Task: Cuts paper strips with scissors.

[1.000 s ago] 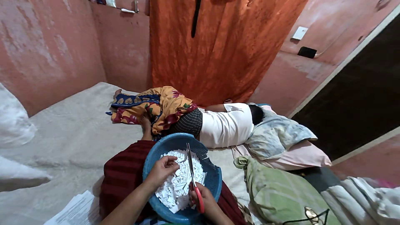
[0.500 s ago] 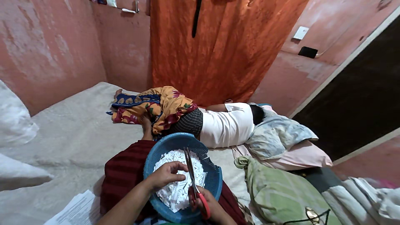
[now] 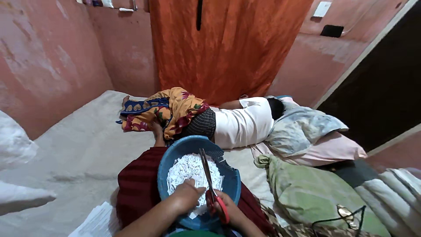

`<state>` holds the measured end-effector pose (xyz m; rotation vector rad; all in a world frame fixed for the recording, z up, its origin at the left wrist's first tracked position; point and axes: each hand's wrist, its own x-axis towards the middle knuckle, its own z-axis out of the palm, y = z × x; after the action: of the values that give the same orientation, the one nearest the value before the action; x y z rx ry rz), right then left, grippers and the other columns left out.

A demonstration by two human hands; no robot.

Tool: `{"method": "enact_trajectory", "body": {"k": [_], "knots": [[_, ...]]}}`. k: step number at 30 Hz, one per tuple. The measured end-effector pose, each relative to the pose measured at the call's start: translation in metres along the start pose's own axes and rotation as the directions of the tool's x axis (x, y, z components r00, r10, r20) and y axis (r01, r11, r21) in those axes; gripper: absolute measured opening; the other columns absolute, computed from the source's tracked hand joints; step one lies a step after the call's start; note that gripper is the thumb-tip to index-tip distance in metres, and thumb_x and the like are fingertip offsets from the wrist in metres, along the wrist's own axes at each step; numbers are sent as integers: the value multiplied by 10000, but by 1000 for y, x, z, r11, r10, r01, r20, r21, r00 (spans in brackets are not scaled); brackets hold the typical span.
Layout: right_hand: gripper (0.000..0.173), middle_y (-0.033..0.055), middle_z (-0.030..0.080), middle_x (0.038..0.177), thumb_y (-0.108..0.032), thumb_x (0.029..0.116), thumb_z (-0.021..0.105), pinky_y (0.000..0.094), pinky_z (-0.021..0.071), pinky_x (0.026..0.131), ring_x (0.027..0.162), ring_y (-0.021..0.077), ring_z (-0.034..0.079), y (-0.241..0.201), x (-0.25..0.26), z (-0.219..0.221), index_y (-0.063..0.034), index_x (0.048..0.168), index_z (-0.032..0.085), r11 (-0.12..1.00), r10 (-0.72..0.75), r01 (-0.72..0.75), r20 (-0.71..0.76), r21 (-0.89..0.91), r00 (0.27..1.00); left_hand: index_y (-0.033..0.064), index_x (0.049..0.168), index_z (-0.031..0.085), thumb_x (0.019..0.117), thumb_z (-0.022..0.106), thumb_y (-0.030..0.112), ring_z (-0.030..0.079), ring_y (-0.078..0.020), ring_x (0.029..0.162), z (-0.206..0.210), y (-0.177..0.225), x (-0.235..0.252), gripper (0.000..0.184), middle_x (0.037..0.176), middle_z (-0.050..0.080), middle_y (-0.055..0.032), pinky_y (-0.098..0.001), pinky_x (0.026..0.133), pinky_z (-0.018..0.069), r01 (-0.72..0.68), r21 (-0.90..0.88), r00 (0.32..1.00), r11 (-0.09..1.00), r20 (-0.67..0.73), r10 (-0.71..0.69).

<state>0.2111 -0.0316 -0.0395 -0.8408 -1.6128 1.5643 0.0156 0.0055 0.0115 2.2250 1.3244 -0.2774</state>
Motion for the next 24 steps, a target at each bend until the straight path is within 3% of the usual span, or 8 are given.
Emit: {"method": "enact_trajectory", "body": {"k": [3, 7, 10, 14, 18, 21, 24], "knots": [[510, -104, 632, 817, -589, 896, 662, 222, 551, 673, 716, 9, 621, 1, 2, 1, -101, 1034, 616, 1000, -11, 11, 1, -11, 1000, 69, 1368, 631, 980, 670, 192, 452, -524, 1337, 7, 8, 2, 409, 1452, 459, -311, -676, 981, 476, 74, 100, 995, 992, 52, -80], [489, -100, 621, 794, -574, 882, 678, 223, 535, 646, 687, 13, 605, 3, 3, 2, -108, 1017, 613, 1000, 4, -4, -7, -10, 1000, -56, 1238, 654, 949, 670, 73, 512, -502, 1288, 10, 2, 0, 317, 1352, 540, -319, -627, 1034, 469, 72, 45, 997, 996, 26, -73], [420, -94, 616, 788, -502, 895, 669, 226, 532, 651, 684, 14, 603, 2, 3, 3, -100, 1005, 609, 1000, 13, -13, -5, -23, 1000, -65, 1195, 666, 940, 641, 44, 572, -469, 1230, 11, -3, -3, 279, 1265, 604, -295, -603, 1030, 478, 75, 8, 996, 997, -54, -74], [356, -81, 607, 777, -428, 900, 666, 238, 536, 650, 671, 24, 601, 1, 4, 4, -90, 996, 607, 999, 30, -31, -7, -37, 1000, -73, 1201, 667, 961, 646, 120, 585, -449, 1237, 8, -4, -4, 309, 1275, 626, -277, -585, 1031, 482, 193, 44, 973, 980, -140, -186], [310, -76, 600, 772, -382, 911, 652, 234, 524, 650, 670, 19, 591, -2, 4, 4, -85, 986, 601, 998, 23, -23, -3, -63, 1000, -54, 1236, 642, 1006, 547, 62, 617, -434, 1209, 1, -1, -6, 274, 1239, 656, -260, -579, 1020, 489, 256, -8, 947, 967, -199, -252], [343, -67, 594, 757, -410, 901, 669, 237, 517, 634, 651, 26, 584, -1, 4, 5, -85, 985, 597, 997, 28, -29, -16, -66, 999, 0, 1340, 598, 1009, 577, 105, 686, -345, 1026, -11, -11, -11, 348, 1107, 699, -198, -528, 957, 533, 136, -318, 911, 938, -332, -245], [332, -69, 586, 754, -394, 896, 670, 235, 512, 635, 651, 25, 578, -2, 5, 5, -85, 986, 589, 996, 36, -38, -29, -75, 999, -51, 1142, 677, 961, 644, 59, 684, -200, 886, -15, -31, -16, 214, 1012, 706, -149, -380, 857, 569, -203, -568, 773, 798, -593, -225]]}}
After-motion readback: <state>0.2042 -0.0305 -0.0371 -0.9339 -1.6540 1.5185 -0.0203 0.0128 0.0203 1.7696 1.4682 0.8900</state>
